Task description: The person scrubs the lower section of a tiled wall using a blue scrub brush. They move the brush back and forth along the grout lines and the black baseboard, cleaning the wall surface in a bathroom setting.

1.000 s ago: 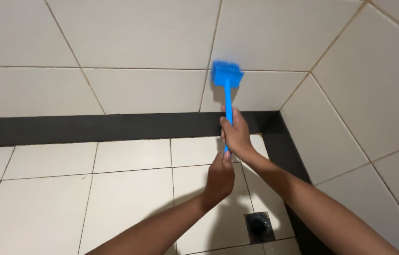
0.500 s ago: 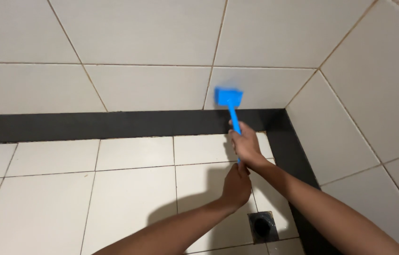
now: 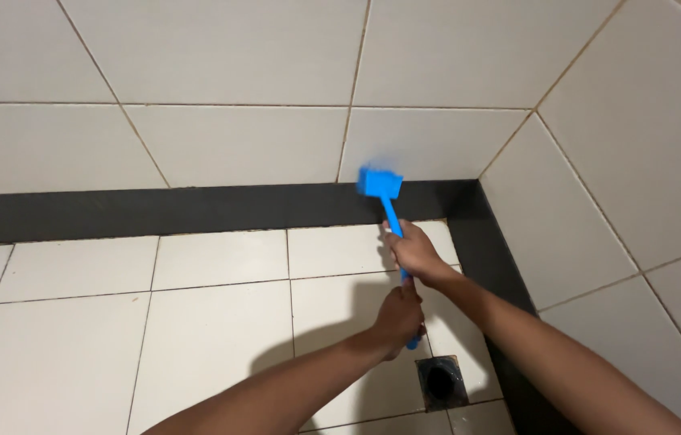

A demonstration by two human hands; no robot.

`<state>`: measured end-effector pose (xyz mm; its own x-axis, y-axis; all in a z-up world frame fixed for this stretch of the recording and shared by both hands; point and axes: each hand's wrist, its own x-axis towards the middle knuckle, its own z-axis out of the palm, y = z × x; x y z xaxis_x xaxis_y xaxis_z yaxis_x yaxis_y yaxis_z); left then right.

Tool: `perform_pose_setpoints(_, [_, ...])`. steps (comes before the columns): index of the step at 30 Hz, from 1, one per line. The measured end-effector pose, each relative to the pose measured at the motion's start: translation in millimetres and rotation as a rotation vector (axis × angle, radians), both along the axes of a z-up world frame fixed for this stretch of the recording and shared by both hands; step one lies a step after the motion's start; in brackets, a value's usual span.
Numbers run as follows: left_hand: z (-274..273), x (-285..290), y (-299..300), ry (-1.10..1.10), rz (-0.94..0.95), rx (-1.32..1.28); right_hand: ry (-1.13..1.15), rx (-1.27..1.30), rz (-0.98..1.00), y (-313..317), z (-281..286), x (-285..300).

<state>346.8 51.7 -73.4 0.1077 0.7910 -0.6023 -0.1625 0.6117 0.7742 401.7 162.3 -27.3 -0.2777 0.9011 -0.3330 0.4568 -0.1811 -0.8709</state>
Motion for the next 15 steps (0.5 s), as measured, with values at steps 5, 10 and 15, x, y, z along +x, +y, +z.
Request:
perform_pose_setpoints(5, [-7.4,16.5,18.7,-0.236,0.030,0.071,0.000,0.107,-0.036,8.0,20.5,4.8])
perform_pose_setpoints(10, [-13.0,12.5,25.7,0.208,0.028,0.512,0.205,0.426,-0.003,-3.3,61.4,2.8])
perform_pose_setpoints(15, [20.3,-4.2,24.7,0.232,-0.028,0.525,0.167,0.515,-0.181,11.5,36.5,6.8])
